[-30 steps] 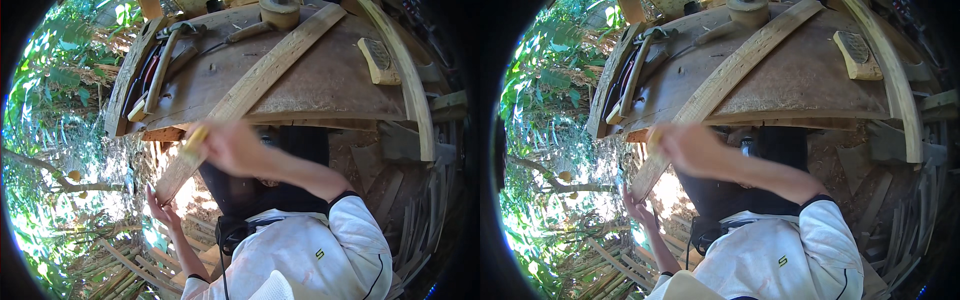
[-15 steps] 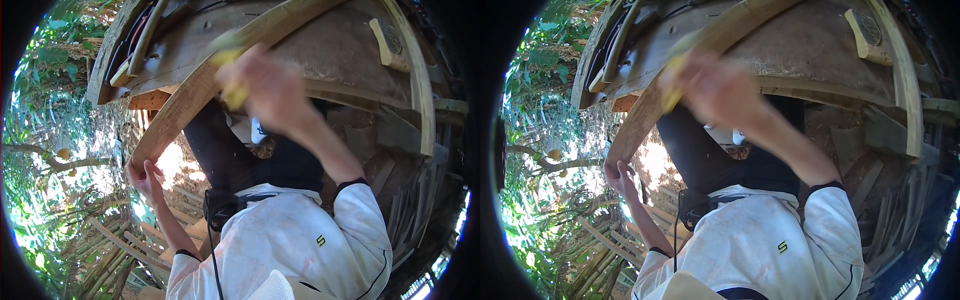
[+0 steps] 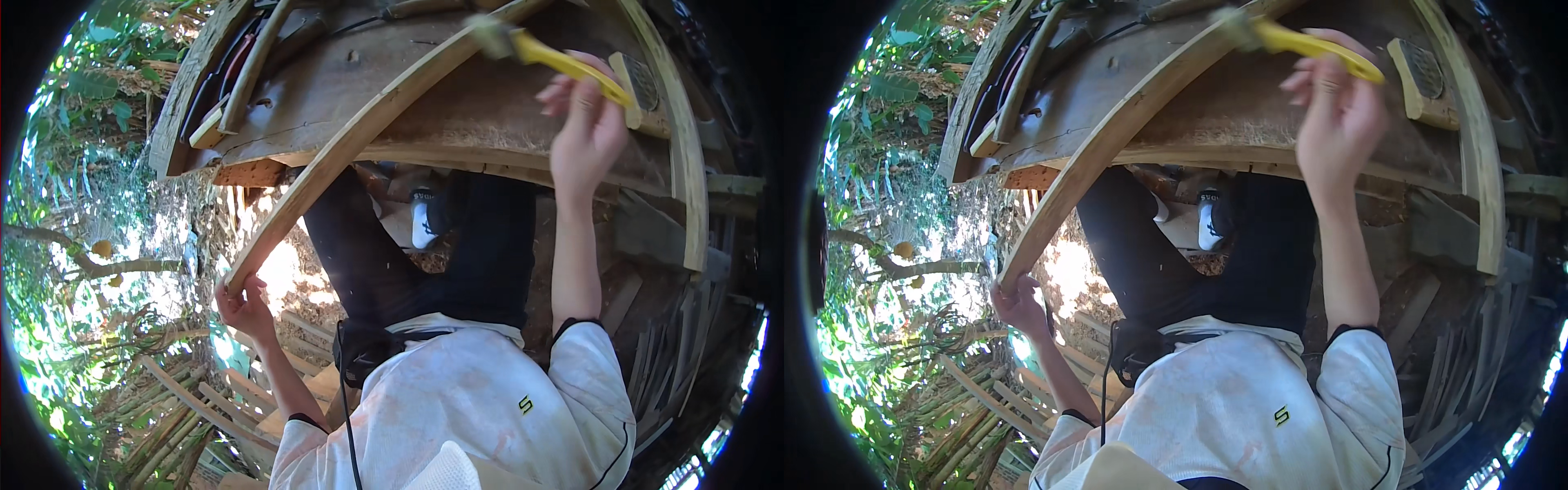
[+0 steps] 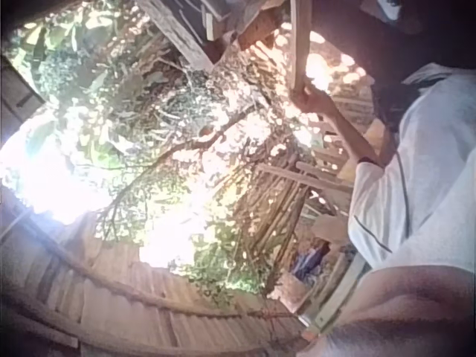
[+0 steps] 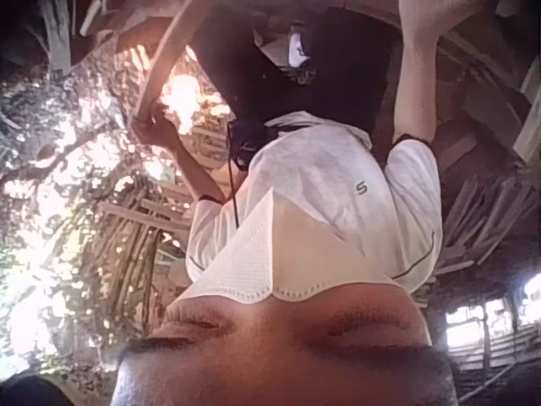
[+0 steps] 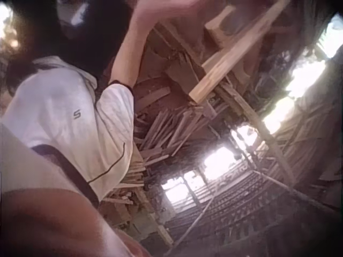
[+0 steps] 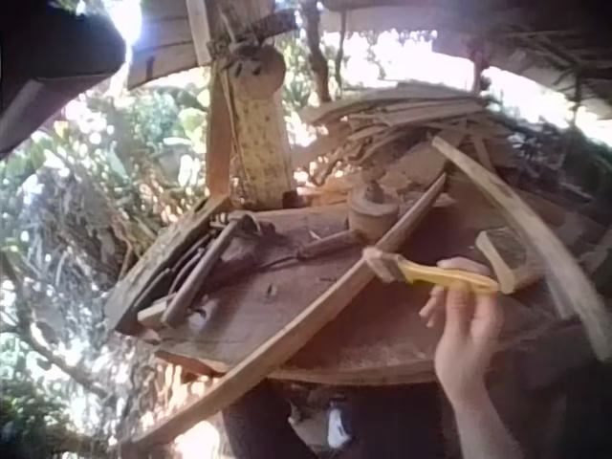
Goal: The person smooths a long wooden plank by hand, then uses a brush to sweep away sawdust. Finally, they use a hammer to tap a nail into the plank.
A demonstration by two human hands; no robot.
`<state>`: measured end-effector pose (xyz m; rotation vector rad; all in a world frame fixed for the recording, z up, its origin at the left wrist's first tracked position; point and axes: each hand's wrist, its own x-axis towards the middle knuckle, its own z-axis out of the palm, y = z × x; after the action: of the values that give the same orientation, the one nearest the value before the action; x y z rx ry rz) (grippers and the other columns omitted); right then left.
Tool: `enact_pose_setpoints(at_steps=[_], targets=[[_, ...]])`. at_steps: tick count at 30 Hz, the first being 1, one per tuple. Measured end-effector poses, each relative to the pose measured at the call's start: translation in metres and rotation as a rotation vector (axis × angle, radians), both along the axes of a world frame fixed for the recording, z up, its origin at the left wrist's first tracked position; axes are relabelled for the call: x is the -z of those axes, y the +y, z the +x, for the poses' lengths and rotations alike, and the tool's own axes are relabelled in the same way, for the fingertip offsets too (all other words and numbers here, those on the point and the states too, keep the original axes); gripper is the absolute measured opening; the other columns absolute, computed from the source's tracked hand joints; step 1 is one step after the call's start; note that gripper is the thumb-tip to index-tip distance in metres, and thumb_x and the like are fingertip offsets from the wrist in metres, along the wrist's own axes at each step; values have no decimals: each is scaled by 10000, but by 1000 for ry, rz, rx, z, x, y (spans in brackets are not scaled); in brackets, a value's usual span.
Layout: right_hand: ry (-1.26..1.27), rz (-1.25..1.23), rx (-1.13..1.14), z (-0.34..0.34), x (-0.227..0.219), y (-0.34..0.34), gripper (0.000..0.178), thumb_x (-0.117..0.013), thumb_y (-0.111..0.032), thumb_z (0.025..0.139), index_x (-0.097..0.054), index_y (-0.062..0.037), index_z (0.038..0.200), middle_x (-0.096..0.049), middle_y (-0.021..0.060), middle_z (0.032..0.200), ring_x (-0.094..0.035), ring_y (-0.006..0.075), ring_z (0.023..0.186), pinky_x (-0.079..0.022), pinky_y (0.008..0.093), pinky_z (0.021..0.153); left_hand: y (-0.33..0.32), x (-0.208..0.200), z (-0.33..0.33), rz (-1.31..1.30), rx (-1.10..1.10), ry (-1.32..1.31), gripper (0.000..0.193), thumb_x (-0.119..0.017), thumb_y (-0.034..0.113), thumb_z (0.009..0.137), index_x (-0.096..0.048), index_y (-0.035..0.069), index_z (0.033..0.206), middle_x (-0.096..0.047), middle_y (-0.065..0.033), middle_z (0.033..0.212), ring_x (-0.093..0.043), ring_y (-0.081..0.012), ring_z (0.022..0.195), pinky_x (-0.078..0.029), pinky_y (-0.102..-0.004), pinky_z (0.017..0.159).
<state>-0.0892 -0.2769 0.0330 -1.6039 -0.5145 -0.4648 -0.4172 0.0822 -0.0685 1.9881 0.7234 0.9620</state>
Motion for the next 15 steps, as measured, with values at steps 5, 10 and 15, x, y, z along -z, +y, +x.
enact_pose_setpoints(at_steps=[5, 10, 15], targets=[[-349, -186, -189, -53, 17, 56, 67, -626, -61, 1024, -641, 4, 1034, -700, 105, 1070, -727, 226, 841, -590, 321, 680, -10, 0, 10, 71, 57, -4, 316, -761, -8, 940, -611, -13, 1218, -724, -76, 849, -695, -134, 752, -534, -259, 672], [-480, -96, -588, -166, 17, 141, 170, -707, -232, 887, -735, -196, 1050, -646, 4, 887, -658, 151, 723, -523, 317, 566, -12, 6, 14, -90, -78, -104, 371, -785, -48, 883, -635, -8, 1219, -721, -89, 940, -686, -147, 740, -568, -270, 665], [-202, -17, -645, -129, 4, 136, 71, -686, -128, 968, -716, -111, 1030, -667, 32, 877, -681, 210, 716, -541, 337, 589, -10, -8, 13, 257, 60, 36, 295, -765, -63, 899, -648, -14, 1166, -712, -75, 891, -652, -114, 689, -520, -248, 623]])
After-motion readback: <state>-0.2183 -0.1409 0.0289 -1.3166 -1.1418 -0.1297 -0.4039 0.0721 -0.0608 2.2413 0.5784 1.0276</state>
